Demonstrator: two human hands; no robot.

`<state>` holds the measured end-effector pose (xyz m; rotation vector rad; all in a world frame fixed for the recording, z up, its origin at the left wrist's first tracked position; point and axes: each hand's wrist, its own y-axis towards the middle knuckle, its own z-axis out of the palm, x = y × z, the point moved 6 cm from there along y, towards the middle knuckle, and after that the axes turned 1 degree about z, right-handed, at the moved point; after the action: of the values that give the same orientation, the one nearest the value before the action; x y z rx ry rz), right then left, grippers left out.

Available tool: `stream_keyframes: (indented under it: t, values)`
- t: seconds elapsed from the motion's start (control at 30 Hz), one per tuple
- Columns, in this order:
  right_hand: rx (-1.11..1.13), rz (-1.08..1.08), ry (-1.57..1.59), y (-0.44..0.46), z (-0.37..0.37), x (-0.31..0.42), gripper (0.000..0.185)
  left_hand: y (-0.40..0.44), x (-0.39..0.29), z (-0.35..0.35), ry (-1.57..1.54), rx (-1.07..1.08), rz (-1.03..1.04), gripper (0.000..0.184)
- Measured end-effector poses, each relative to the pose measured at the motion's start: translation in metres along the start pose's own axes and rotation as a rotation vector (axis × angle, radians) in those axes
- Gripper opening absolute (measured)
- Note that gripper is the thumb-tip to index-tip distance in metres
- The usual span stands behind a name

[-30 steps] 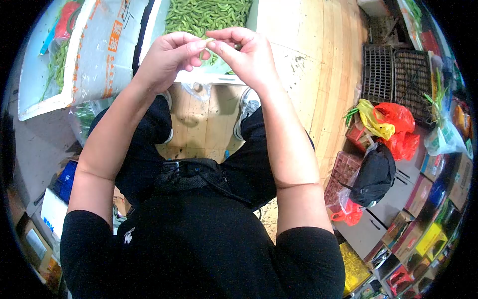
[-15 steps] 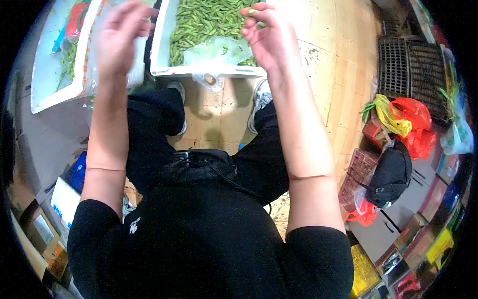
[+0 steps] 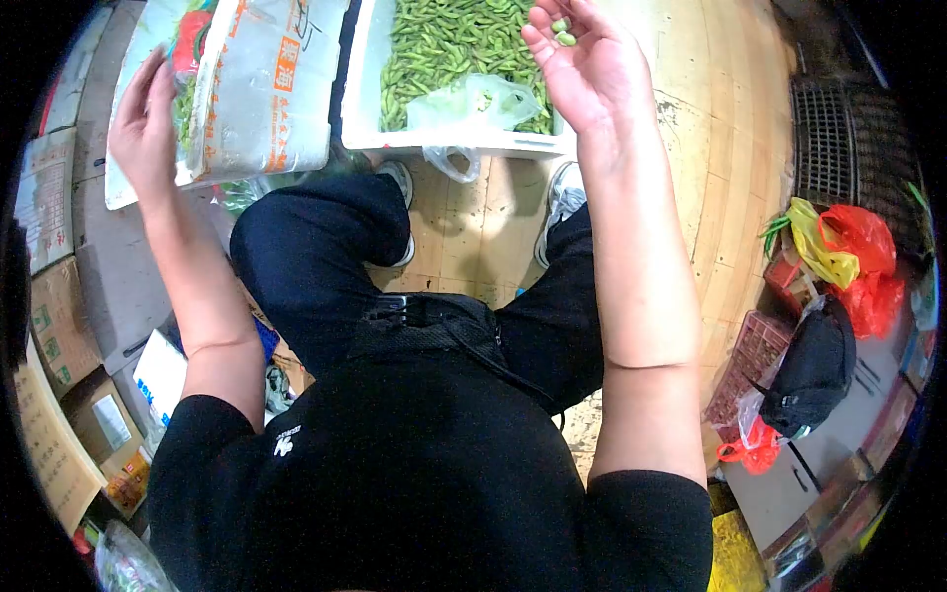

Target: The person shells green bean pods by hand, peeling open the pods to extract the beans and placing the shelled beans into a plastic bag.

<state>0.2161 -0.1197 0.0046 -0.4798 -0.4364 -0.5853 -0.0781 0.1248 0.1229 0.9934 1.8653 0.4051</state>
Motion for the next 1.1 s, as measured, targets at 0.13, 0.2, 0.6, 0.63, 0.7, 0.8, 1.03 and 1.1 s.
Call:
stream_keyframes:
  t: [0.13, 0.2, 0.6, 0.63, 0.7, 0.8, 1.03, 1.1]
  values:
    - [0.139, 0.042, 0.071, 0.007, -0.007, 0.001, 0.024, -0.005, -0.048, 0.105, -0.006, 0.37, -0.009, 0.027]
    - [0.178, 0.065, 0.077, 0.006, -0.007, 0.001, 0.024, -0.015, -0.01, 0.166, -0.044, 0.407, -0.008, 0.02]
    - [0.046, 0.103, 0.158, -0.018, -0.008, 0.014, 0.027, -0.137, 0.2, 0.343, 0.374, 0.904, -0.264, 0.023]
    - [0.046, 0.118, 0.176, -0.019, -0.01, 0.013, 0.027, -0.14, 0.204, 0.348, 0.367, 0.9, -0.277, 0.023]
    - [0.069, 0.12, 0.196, -0.023, -0.009, 0.014, 0.028, -0.152, 0.22, 0.367, 0.413, 1.018, -0.33, 0.036]
    - [0.135, 0.112, 0.187, -0.025, -0.003, 0.01, 0.029, -0.166, 0.232, 0.379, 0.407, 0.998, -0.214, 0.032]
    - [0.013, 0.147, 0.078, -0.021, 0.002, -0.004, 0.021, -0.182, 0.227, 0.363, 0.569, 1.02, -0.287, 0.025]
    - [0.013, 0.161, 0.086, -0.019, -0.001, -0.009, 0.023, -0.18, 0.224, 0.353, 0.538, 0.935, -0.377, 0.024]
